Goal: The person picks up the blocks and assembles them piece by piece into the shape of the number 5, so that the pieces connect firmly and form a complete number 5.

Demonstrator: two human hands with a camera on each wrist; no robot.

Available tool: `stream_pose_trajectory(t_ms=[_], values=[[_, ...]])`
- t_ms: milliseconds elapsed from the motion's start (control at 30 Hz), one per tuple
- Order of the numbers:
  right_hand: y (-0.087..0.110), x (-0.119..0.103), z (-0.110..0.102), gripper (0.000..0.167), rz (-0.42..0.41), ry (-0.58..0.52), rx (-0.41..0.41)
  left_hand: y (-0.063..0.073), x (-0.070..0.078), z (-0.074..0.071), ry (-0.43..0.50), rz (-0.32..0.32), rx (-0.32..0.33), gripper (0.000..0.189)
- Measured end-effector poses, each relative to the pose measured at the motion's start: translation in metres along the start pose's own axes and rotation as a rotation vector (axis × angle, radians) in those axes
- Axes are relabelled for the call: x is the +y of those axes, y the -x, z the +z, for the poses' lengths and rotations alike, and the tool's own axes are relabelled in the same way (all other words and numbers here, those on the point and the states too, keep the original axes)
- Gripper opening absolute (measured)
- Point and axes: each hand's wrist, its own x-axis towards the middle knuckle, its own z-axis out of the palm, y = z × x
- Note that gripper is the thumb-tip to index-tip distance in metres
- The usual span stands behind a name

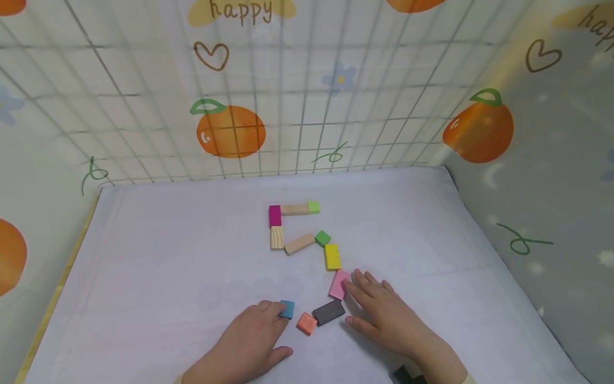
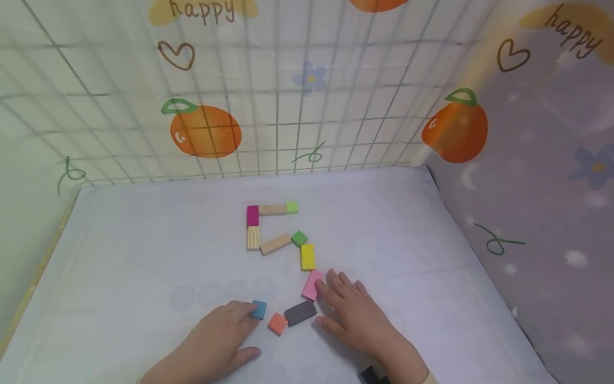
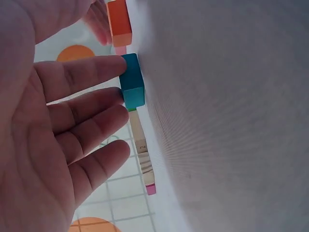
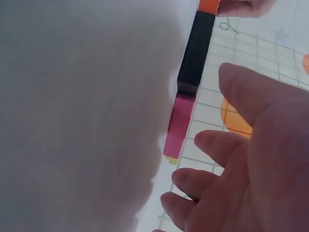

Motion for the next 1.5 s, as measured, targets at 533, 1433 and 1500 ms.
stream_pose_trajectory(t_ms=[533, 1433, 1500], values=[[0.002, 0.003, 0.001, 0.083, 0.0, 0.014, -0.002, 0.0, -0.008, 0.004, 0.021, -0.001, -0.058, 0.079], [0.002, 0.001, 0.002, 0.084, -0.009, 0.018, -0.008, 0.004, 0.006, 0.02, 0.082, -0.197, -0.219, 0.107], [0.001, 0.001, 0.002, 0.083, -0.009, 0.021, -0.005, 0.005, 0.007, 0.02, 0.072, -0.195, -0.221, 0.108]])
